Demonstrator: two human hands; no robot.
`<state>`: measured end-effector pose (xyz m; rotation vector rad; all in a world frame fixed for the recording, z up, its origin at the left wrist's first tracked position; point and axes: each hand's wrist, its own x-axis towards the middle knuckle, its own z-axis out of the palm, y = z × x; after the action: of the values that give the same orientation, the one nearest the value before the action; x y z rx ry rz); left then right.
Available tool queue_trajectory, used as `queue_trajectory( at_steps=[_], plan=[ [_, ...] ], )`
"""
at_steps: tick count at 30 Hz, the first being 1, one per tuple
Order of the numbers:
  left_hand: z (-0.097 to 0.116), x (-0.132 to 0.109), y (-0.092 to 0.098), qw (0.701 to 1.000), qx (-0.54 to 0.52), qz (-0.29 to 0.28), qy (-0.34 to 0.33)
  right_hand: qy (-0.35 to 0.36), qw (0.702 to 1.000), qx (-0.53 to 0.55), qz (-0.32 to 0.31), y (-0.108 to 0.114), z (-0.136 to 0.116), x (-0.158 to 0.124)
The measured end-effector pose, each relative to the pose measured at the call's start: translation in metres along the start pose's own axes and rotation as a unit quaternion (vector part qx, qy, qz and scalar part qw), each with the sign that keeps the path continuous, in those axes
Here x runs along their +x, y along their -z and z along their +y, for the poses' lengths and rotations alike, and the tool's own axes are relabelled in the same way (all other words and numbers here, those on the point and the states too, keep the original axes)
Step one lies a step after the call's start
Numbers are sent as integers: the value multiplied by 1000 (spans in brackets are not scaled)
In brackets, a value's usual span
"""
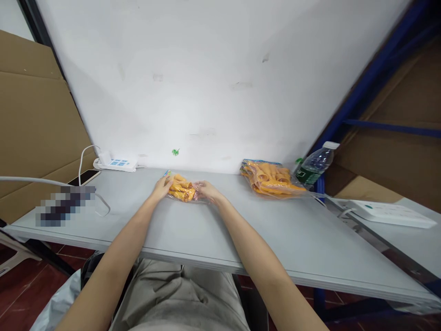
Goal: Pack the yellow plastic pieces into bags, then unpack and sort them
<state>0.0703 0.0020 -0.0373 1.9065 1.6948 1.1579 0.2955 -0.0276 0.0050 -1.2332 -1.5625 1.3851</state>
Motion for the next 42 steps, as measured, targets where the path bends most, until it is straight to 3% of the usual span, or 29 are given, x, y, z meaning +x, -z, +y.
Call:
queue_trajectory(
  at_steps=[5,9,12,15,17,22,26,30,33,37,39,42],
  plan=[
    [6,-2,-2,1000,0,-13,5,0,975,-182,129,5,4,8],
    [10,-5,-6,999,43,27,12,42,960,-184,206,12,6,14],
    [11,-7,-7,996,67,45,33,86,964,-168,186,13,5,12],
    [12,-8,-4,996,70,48,34,130,955,-230,136,10,5,8],
    [17,-9,-1,994,77,61,47,138,943,-273,135,9,6,6],
    [35,-18,7,991,111,75,26,109,896,-346,256,17,14,7],
    [43,-22,12,991,114,50,40,74,875,-329,346,24,22,10],
    [41,-20,18,995,79,32,58,4,880,-304,366,27,25,14],
    [39,-16,21,997,11,23,73,-25,894,-299,331,28,25,16],
    [40,-15,19,987,-86,-41,128,-19,927,-255,273,29,30,19],
    [40,-16,16,990,-60,-36,125,0,949,-199,245,28,32,21],
    [36,-16,11,994,35,16,102,37,969,-81,229,25,34,23]
  ],
)
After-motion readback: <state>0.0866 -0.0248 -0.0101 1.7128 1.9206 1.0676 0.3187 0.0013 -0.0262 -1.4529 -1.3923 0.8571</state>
